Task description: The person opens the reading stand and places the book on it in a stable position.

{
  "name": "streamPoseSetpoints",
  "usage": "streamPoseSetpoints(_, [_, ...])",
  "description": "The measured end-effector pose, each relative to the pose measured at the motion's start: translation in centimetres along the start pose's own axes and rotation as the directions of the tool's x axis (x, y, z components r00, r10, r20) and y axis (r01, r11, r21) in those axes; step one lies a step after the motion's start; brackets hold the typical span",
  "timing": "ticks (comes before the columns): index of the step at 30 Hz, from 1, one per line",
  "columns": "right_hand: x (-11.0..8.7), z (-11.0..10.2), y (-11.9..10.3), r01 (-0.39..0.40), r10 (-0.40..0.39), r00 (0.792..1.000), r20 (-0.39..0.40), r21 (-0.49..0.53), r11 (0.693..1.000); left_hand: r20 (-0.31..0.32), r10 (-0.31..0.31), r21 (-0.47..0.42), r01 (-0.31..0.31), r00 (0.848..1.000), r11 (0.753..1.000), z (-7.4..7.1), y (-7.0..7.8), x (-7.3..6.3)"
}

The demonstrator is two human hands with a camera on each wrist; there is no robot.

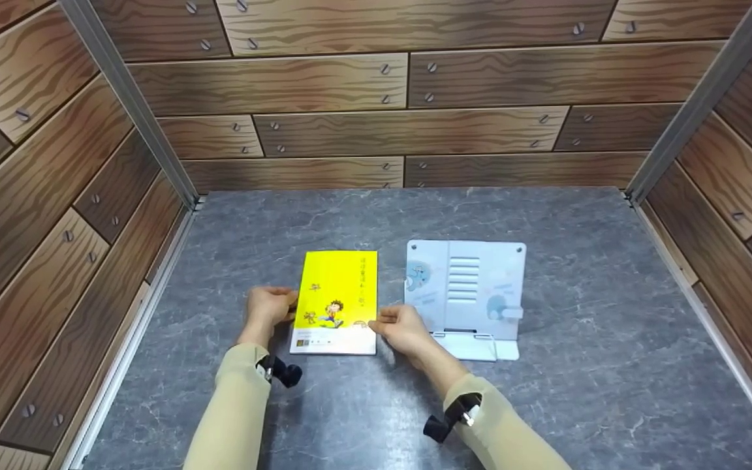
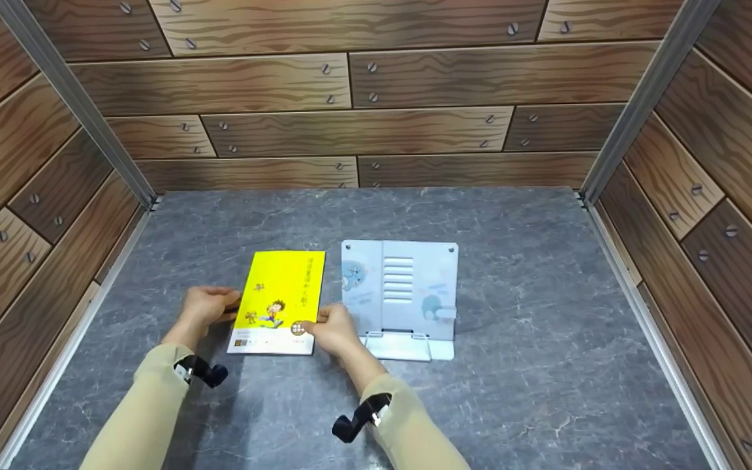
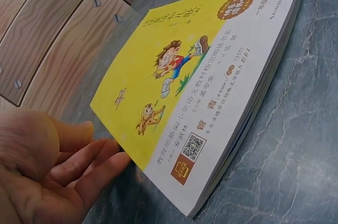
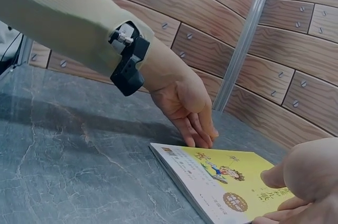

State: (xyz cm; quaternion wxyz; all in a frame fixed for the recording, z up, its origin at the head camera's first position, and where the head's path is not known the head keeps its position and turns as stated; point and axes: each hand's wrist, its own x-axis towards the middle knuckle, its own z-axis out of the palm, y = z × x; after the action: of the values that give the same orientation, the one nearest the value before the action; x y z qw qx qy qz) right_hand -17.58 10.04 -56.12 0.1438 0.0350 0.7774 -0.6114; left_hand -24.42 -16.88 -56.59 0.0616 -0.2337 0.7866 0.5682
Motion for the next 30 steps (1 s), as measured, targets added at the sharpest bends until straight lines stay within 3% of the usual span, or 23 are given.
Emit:
streamPoseSetpoints(9, [0.32,0.19,0.34,-0.011,0.013,0.999,-0.049,0.030,0.999,-0.020,0.009,0.036,-0.008,1.000,0.999,0.18,-0.33,0.38])
streamPoseSetpoints(19, [0.30,0.57,0.42,-0.024,0.027,0.997,-0.076,0.036,0.999,0.026,-0.053,0.082,0.051,0.998,0.995,-0.15,-0.53,0.80])
streamPoseSetpoints(30, [0.34,0.81,0.40,-0.023,0.027,0.996,-0.086,0.039,0.999,0.038,-0.061,0.107,0.057,0.997,0.993,-0.25,-0.92,0.79])
